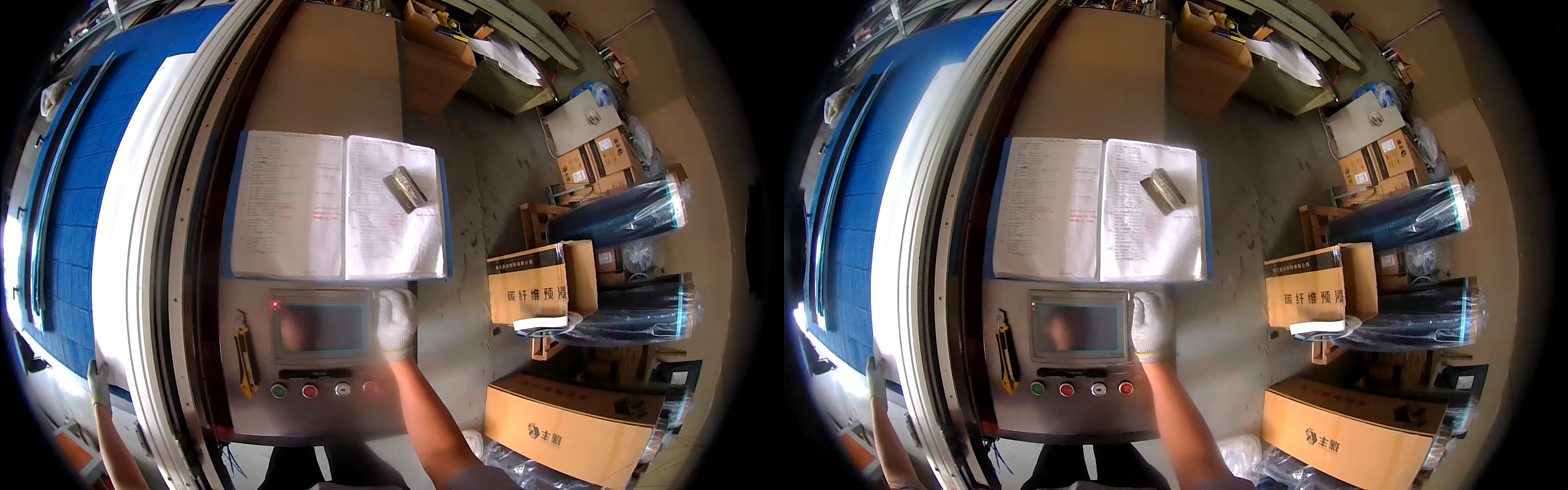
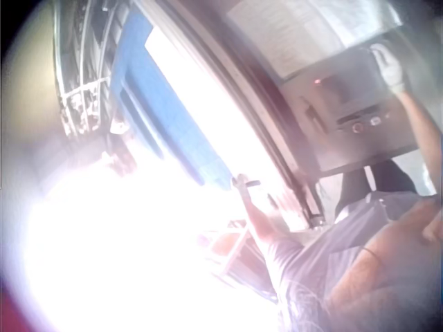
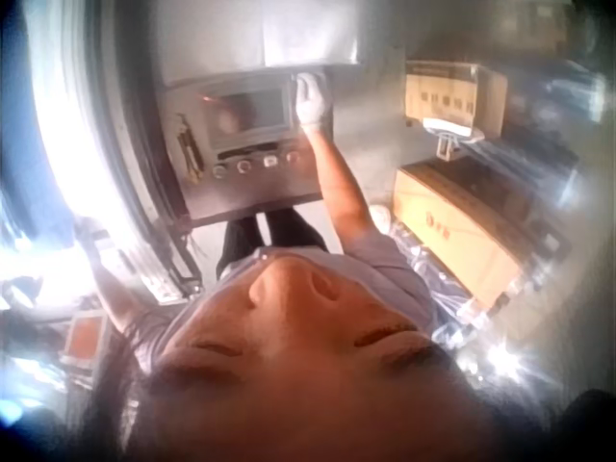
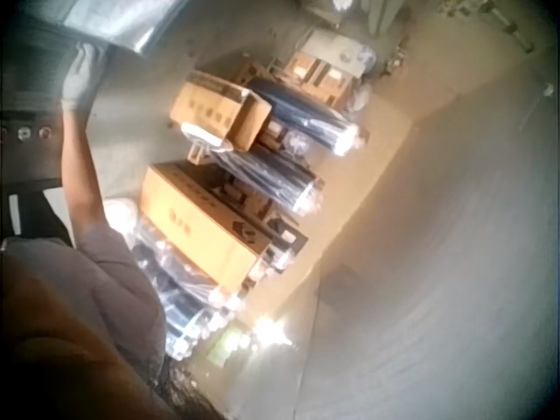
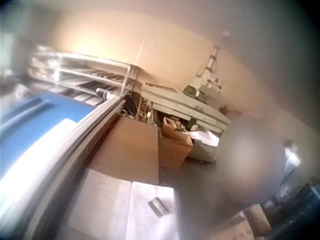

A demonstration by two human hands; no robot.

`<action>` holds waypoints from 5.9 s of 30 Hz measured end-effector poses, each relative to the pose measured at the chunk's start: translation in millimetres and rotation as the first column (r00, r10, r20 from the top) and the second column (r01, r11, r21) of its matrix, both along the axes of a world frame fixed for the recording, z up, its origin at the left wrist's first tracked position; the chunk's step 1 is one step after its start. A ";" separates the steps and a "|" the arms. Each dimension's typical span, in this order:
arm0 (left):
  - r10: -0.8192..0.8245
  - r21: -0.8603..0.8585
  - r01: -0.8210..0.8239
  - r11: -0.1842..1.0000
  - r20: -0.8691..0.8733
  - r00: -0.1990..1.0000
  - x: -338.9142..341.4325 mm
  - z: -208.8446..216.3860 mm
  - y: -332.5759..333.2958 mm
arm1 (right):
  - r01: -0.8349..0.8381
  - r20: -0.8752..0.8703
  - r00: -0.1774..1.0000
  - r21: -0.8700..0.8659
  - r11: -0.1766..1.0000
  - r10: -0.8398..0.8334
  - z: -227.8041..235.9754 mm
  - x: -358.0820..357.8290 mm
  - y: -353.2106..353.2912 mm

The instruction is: The person operates a machine control panel, then walks to a table to select long, dark carbon fiber strips. They peel protective backing from the strips and place them onto a blue work surface. The person returns to the control panel to interact with the screen and then handles a white sheet of material.

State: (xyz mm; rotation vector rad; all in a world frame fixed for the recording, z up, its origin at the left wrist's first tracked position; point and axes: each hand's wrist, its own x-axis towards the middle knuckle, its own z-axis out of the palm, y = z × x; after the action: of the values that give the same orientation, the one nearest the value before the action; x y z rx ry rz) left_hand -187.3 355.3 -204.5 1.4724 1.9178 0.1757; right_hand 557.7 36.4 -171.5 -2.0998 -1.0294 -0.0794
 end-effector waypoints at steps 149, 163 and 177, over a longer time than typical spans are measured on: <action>-0.043 -0.100 0.052 0.994 0.085 0.995 -29.9 -9.7 22.7 | 0.217 0.258 0.958 -0.365 0.905 -0.126 -16.4 9.1 17.9; -0.087 -0.066 0.093 0.993 0.080 0.993 -43.4 -17.9 25.9 | 0.210 0.246 0.961 -0.340 0.917 -0.129 -18.6 10.2 17.8; -0.022 -0.118 0.028 0.993 0.050 0.998 -23.3 -1.0 19.8 | 0.228 0.241 0.960 -0.363 0.904 -0.145 -17.8 8.6 18.7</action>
State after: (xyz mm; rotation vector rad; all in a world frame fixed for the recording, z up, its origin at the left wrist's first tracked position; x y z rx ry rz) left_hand -210.6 375.1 -205.5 1.3997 1.8376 0.0835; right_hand 566.3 55.1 -189.3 -2.5973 -1.0242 -0.2113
